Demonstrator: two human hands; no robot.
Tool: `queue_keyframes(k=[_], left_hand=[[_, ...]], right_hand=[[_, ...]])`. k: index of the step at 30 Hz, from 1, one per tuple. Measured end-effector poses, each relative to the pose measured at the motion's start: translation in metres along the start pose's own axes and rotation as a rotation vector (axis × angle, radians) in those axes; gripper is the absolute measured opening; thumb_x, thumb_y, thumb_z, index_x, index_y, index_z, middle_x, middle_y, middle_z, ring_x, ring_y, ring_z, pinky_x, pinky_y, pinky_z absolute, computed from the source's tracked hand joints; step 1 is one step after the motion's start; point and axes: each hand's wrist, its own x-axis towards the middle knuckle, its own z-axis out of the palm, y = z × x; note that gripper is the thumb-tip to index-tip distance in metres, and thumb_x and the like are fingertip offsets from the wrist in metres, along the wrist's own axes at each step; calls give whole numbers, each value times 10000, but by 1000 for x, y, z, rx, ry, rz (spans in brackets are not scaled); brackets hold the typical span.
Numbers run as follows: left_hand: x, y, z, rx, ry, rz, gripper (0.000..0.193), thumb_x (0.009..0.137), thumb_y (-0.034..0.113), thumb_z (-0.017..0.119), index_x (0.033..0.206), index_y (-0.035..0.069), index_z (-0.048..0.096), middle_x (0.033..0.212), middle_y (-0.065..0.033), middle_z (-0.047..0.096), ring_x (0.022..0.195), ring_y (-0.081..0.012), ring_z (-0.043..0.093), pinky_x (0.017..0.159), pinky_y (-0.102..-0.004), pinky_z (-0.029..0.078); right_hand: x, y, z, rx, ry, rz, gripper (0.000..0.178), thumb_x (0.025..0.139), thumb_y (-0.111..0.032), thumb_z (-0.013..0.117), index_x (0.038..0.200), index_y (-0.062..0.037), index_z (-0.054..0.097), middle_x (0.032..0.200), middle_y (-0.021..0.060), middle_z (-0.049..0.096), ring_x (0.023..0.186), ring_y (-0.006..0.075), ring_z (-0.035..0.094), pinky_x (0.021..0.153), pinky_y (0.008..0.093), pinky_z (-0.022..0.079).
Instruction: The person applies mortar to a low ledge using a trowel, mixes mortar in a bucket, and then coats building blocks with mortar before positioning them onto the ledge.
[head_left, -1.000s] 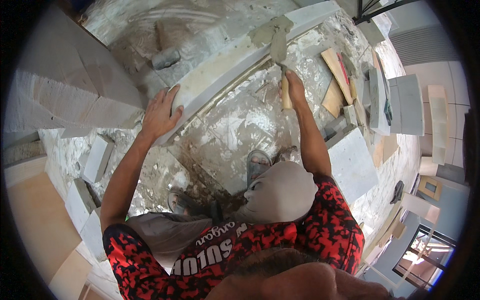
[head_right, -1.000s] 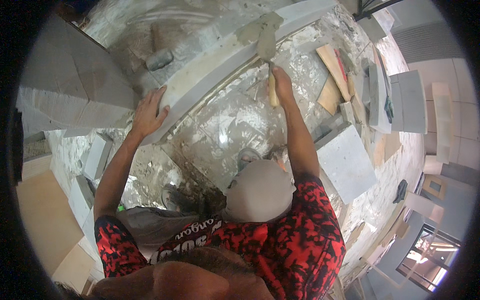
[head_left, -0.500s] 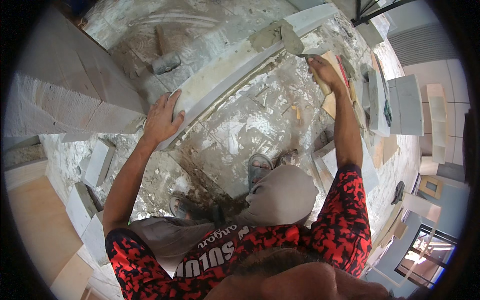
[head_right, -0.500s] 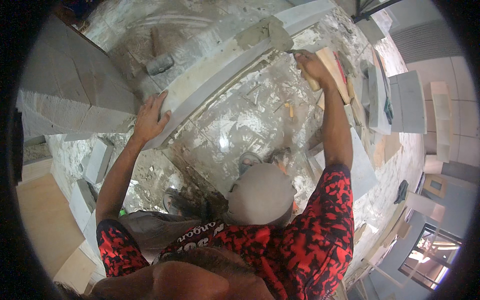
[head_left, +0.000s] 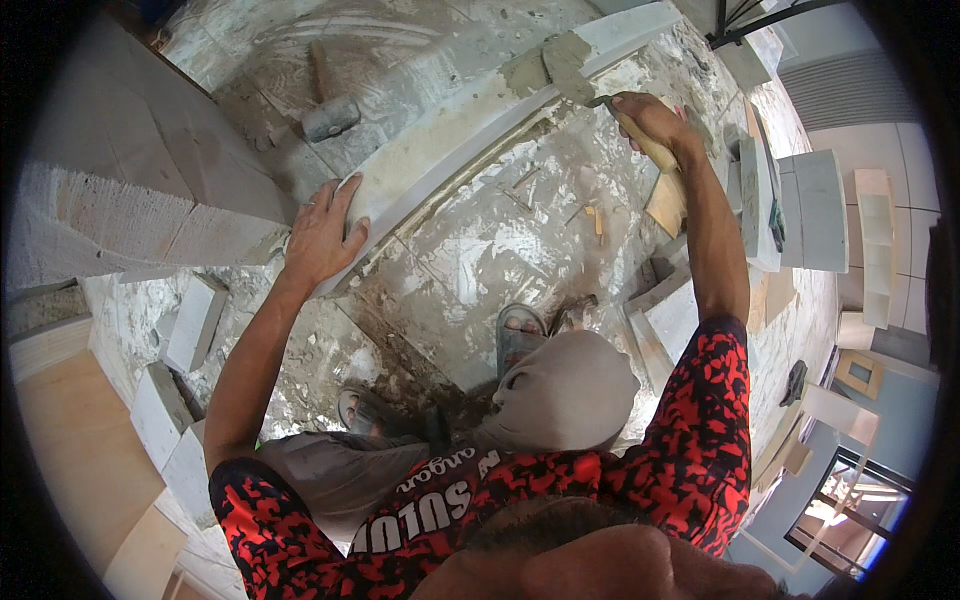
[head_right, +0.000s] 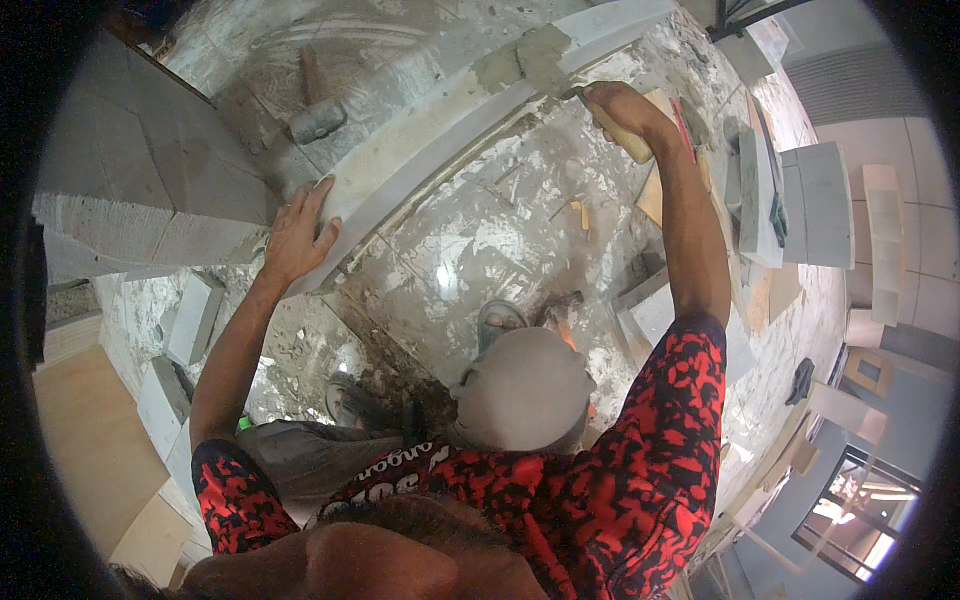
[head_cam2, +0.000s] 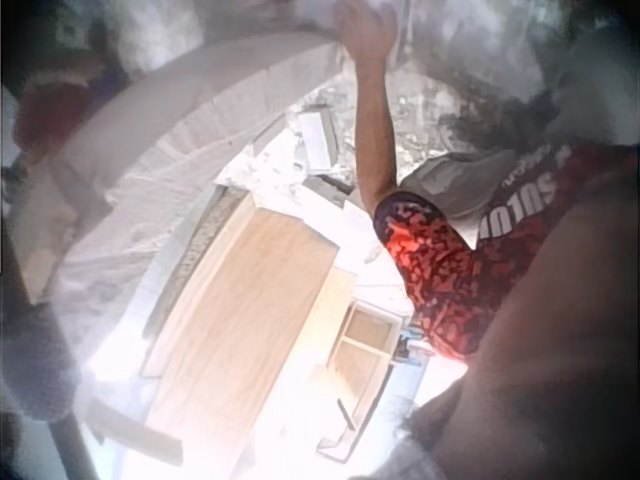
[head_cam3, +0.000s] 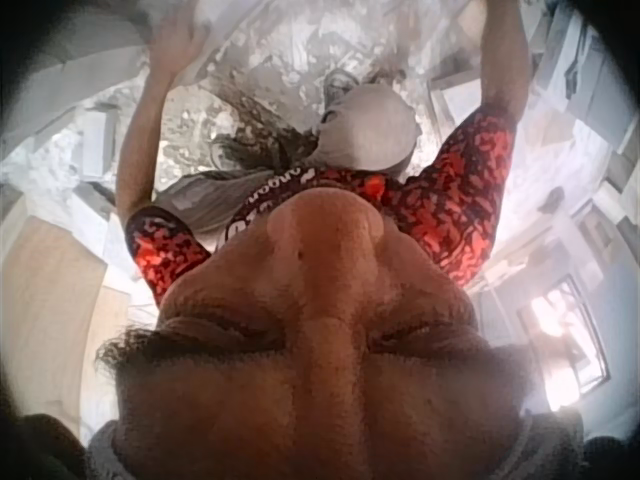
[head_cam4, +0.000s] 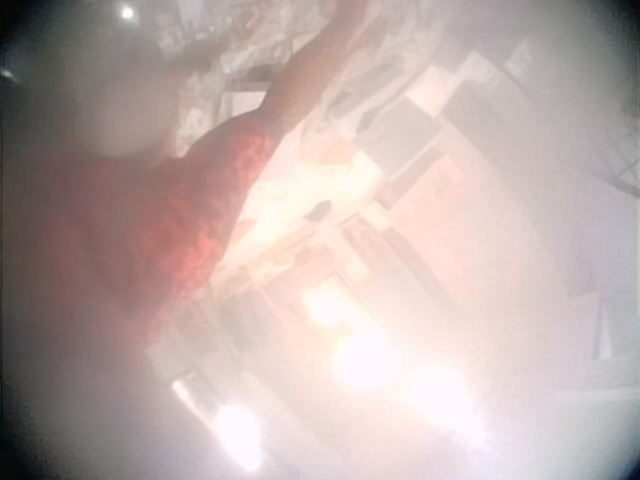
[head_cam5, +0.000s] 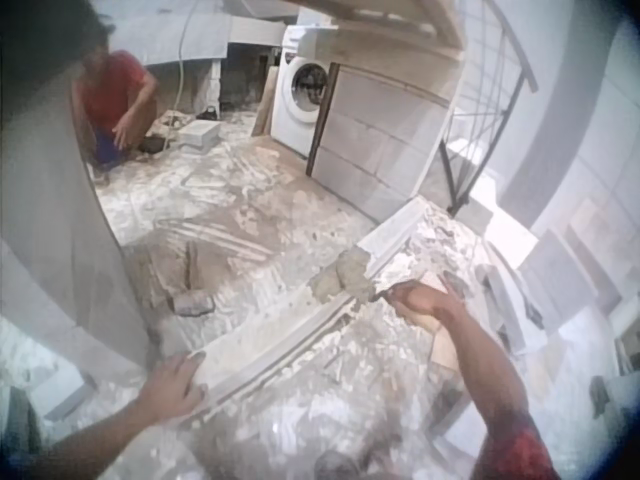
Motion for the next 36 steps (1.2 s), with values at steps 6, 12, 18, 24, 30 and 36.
queue_keyframes(k=[6, 12, 18, 24, 30, 36], left_hand=[[2, 0, -2, -45, -63, -29, 632, 874, 324, 516, 1429, 122, 291, 1339, -264, 386, 1225, -419, 409, 1026, -510, 308], [0, 0, -5, -29, -49, -41, 628, 869, 318, 516, 1425, 123, 299, 1343, -259, 387, 1219, -423, 415, 1015, -504, 321], [3, 5, -4, -27, -18, -15, 617, 852, 311, 532, 1395, 86, 343, 1295, -258, 421, 1178, -409, 448, 1000, -475, 344], [1, -2, 1, -13, 4, 1, 619, 851, 295, 526, 1404, 105, 325, 1277, -236, 435, 1157, -410, 461, 978, -483, 362], [0, -2, -4, -41, -23, -13, 610, 857, 310, 522, 1396, 92, 339, 1293, -236, 428, 1174, -399, 451, 988, -476, 349], [1, 1, -1, -29, 2, -19, 603, 850, 313, 534, 1386, 96, 361, 1283, -231, 435, 1166, -388, 456, 987, -463, 358]], right_hand=[[-9, -4, 29, -109, -53, -79, 401, 937, -355, 475, 1111, -6, 569, 755, 87, 584, 548, 167, 557, 477, 302, 469], [-15, -3, 38, -414, 47, -294, 428, 946, -355, 448, 1131, 17, 550, 794, 144, 600, 612, 212, 596, 513, 326, 498], [23, 25, -27, 37, 151, -13, 334, 941, -297, 450, 982, 12, 568, 720, 104, 574, 508, 179, 548, 437, 307, 452], [2, -12, 9, -68, -80, -58, 322, 945, -318, 456, 1021, -19, 546, 688, 63, 545, 485, 141, 517, 430, 283, 429], [-19, -18, 26, 79, -88, -95, 336, 927, -343, 484, 985, -24, 573, 706, 65, 552, 525, 144, 524, 454, 290, 450], [0, 34, -1, 233, 67, -13, 290, 954, -312, 448, 992, -49, 561, 660, 46, 541, 471, 122, 501, 412, 262, 414]])
